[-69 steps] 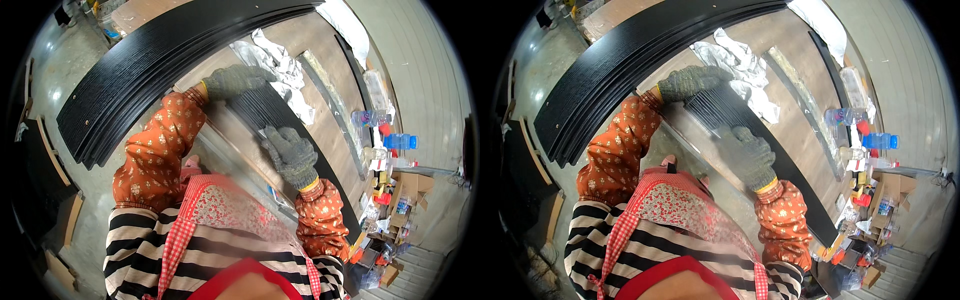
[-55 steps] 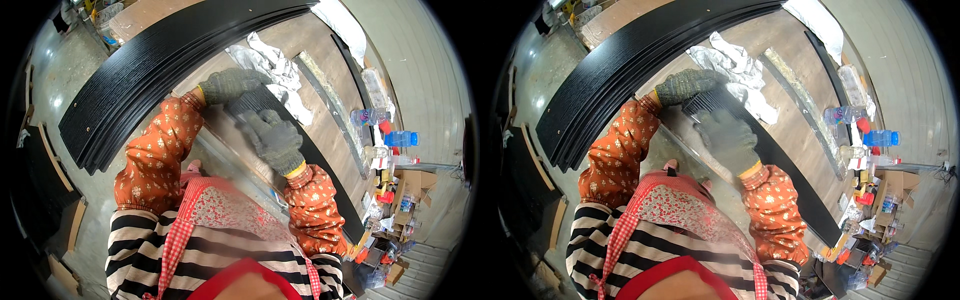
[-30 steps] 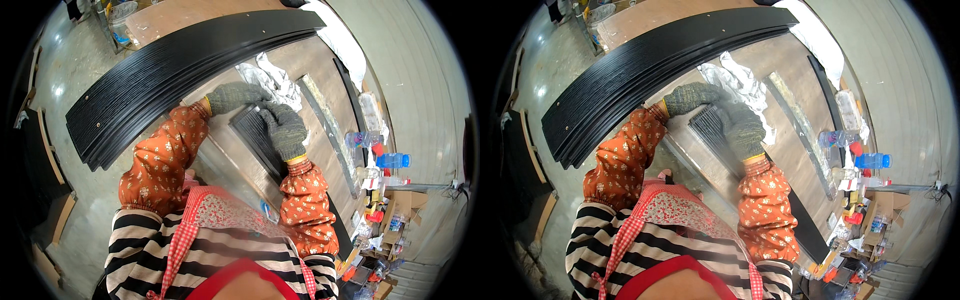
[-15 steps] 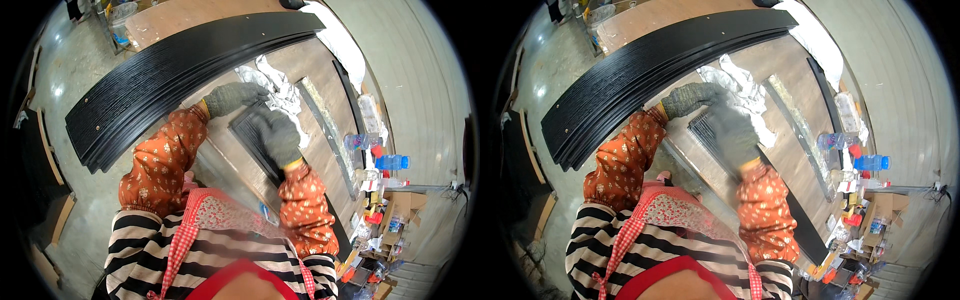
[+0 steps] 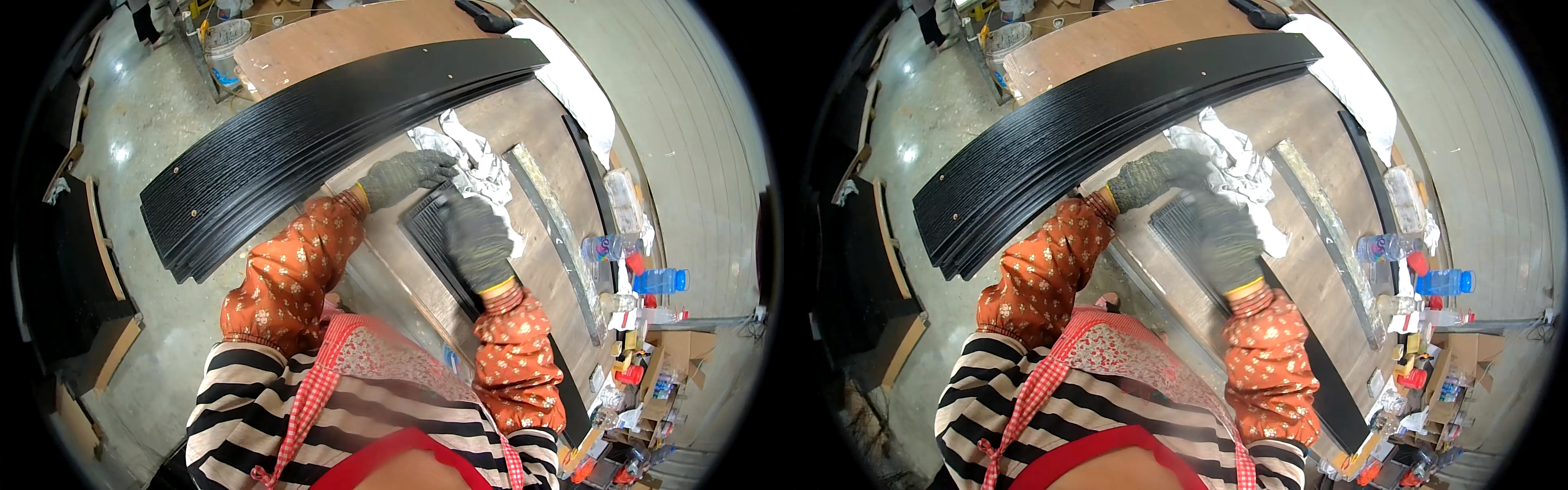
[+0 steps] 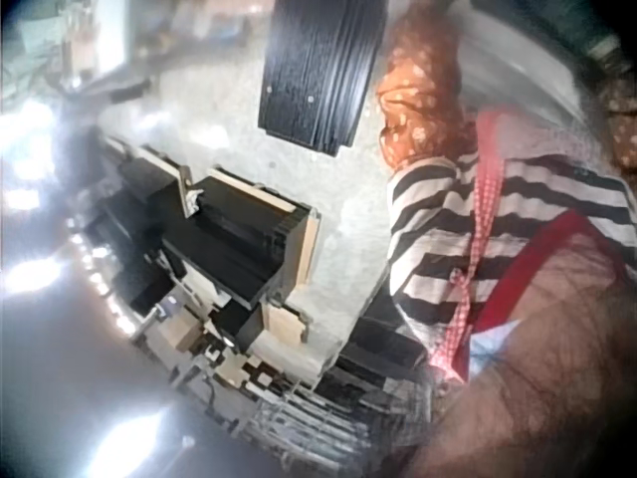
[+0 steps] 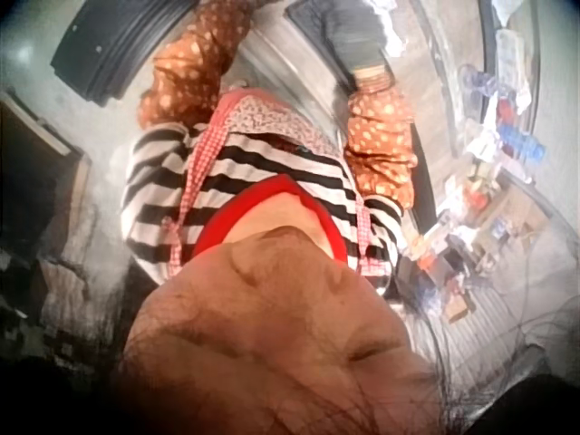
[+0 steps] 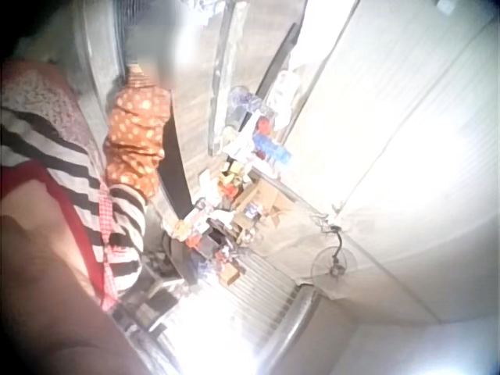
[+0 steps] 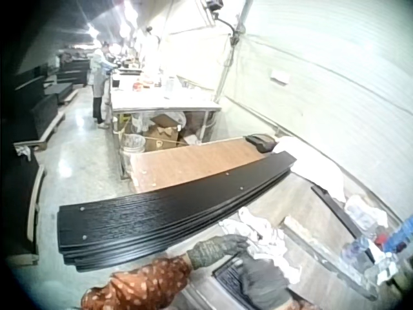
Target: The person wipes a long black ribbed panel with a white cloth, repeatedly flipping and repositioning it on a workbench. The person also wipes a smaller black rectangular object and a curved black piece, handling each item one at a time.
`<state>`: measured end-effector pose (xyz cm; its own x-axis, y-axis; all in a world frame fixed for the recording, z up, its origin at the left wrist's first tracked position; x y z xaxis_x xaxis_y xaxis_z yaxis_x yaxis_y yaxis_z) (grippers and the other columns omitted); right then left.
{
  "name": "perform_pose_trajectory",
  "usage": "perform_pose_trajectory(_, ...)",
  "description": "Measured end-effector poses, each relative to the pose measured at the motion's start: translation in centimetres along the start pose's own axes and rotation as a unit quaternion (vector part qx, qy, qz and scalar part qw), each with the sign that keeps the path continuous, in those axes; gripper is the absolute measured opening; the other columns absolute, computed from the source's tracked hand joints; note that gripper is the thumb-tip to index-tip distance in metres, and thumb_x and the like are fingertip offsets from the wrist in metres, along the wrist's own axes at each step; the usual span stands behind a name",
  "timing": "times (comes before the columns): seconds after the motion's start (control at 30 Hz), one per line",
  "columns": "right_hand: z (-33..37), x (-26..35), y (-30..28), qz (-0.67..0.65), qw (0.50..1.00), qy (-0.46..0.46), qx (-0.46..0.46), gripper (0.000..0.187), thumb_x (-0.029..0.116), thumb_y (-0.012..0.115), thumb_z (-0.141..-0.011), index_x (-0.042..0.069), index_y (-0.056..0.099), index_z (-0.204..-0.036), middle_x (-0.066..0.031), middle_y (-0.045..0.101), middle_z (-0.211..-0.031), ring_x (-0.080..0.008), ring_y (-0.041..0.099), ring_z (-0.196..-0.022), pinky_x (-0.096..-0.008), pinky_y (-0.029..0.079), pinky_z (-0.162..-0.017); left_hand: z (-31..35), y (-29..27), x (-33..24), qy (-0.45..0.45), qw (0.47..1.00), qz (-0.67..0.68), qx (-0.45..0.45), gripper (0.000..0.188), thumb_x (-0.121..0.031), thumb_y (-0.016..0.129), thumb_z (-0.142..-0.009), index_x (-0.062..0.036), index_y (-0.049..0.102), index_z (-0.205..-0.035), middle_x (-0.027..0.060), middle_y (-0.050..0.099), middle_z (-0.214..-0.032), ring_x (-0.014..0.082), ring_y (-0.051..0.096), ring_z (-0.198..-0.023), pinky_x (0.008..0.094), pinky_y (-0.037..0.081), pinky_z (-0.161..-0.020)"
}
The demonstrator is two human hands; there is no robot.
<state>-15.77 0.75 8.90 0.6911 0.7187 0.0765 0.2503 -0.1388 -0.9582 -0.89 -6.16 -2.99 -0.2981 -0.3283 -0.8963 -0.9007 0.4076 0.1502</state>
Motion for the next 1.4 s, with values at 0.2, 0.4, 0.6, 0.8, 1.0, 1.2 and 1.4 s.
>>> perform_pose_trajectory(0.2,1.9,4.8,-1.6,-0.01,0.973,-0.045,0.226,0.038,0.022,0.065,-0.086,0.015,0.059,-0.122,-0.0119,0.06,-0.087,-0.032,0.061,-0.08,-0.0439,0.05,-0.067,1.3,0.7,-3.7,-0.015,0.993,-0.081,-0.082,0.036,-0.007,0.048,-0.098,0.0005,0.054,-0.133,0.0136,0.058,-0.132,0.0208,0.057,-0.122,0.0315,0.047,-0.103)
perform_pose_trajectory(0.4,5.3,-3.6,-4.2,-0.175,0.965,0.102,-0.167,0.02,0.014,0.071,-0.087,0.004,0.072,-0.104,-0.016,0.07,-0.092,-0.0301,0.067,-0.083,-0.0371,0.052,-0.075,1.1,0.3,-8.8,-0.054,0.944,-0.255,-0.205,0.028,-0.014,0.061,-0.095,-0.004,0.063,-0.121,0.0048,0.066,-0.107,0.0143,0.061,-0.092,0.0275,0.052,-0.083)
perform_pose_trajectory(0.6,12.4,-7.4,-3.0,-0.241,0.892,0.28,-0.261,0.019,0.013,0.067,-0.091,0.003,0.07,-0.106,-0.012,0.069,-0.088,-0.0232,0.066,-0.075,-0.0344,0.053,-0.069,4.0,-1.7,-13.3,-0.103,0.915,-0.293,-0.257,0.03,-0.013,0.063,-0.094,-0.0006,0.063,-0.122,0.0093,0.066,-0.118,0.0169,0.062,-0.106,0.0288,0.05,-0.092)
perform_pose_trajectory(0.8,21.9,-10.8,-5.2,-0.359,0.719,0.496,-0.327,0.026,0.013,0.06,-0.097,0.002,0.063,-0.12,-0.0009,0.062,-0.072,-0.0048,0.055,-0.058,-0.0229,0.048,-0.055,-2.5,3.3,-10.3,-0.09,0.947,-0.3,-0.075,0.031,-0.009,0.065,-0.093,0.0008,0.063,-0.122,0.0105,0.066,-0.119,0.0195,0.06,-0.111,0.0317,0.046,-0.101)
perform_pose_trajectory(1.0,27.2,-12.5,-1.9,-0.254,0.73,0.495,-0.396,0.026,0.008,0.061,-0.093,0.006,0.067,-0.118,-0.0129,0.071,-0.107,-0.0221,0.069,-0.094,-0.0324,0.053,-0.084,-15.0,7.0,4.0,-0.078,0.854,-0.449,0.249,0.066,-0.03,0.078,-0.079,-0.0072,0.052,-0.136,0.0207,0.052,-0.136,0.034,0.054,-0.122,0.0385,0.046,-0.101)
perform_pose_trajectory(1.2,33.1,-14.2,-0.5,-0.197,0.684,0.545,-0.443,0.028,0.009,0.063,-0.091,0.008,0.066,-0.119,-0.0129,0.07,-0.108,-0.0254,0.069,-0.096,-0.0334,0.054,-0.083,-17.1,6.5,11.1,0.054,0.744,-0.606,0.278,0.071,-0.049,0.07,-0.08,-0.0051,0.052,-0.134,0.0285,0.047,-0.137,0.0443,0.044,-0.129,0.049,0.036,-0.108)
perform_pose_trajectory(1.4,37.8,-17.2,-2.2,-0.024,0.729,0.5,-0.467,0.029,0.014,0.068,-0.088,0.01,0.067,-0.117,-0.014,0.069,-0.108,-0.0313,0.069,-0.093,-0.0371,0.055,-0.079,-20.0,0.8,10.0,-0.003,0.848,-0.514,0.129,0.042,-0.026,0.073,-0.085,-0.0004,0.058,-0.114,0.0145,0.064,-0.102,0.0255,0.062,-0.092,0.0377,0.049,-0.083)
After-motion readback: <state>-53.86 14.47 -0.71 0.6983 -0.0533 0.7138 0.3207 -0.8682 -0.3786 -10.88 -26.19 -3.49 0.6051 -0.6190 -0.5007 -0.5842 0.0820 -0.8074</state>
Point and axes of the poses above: each hand's wrist, its own z-axis away from the middle knuckle, its own y-axis out of the palm, x = y × z, the point moved 5 cm from there along -z, towards the middle knuckle
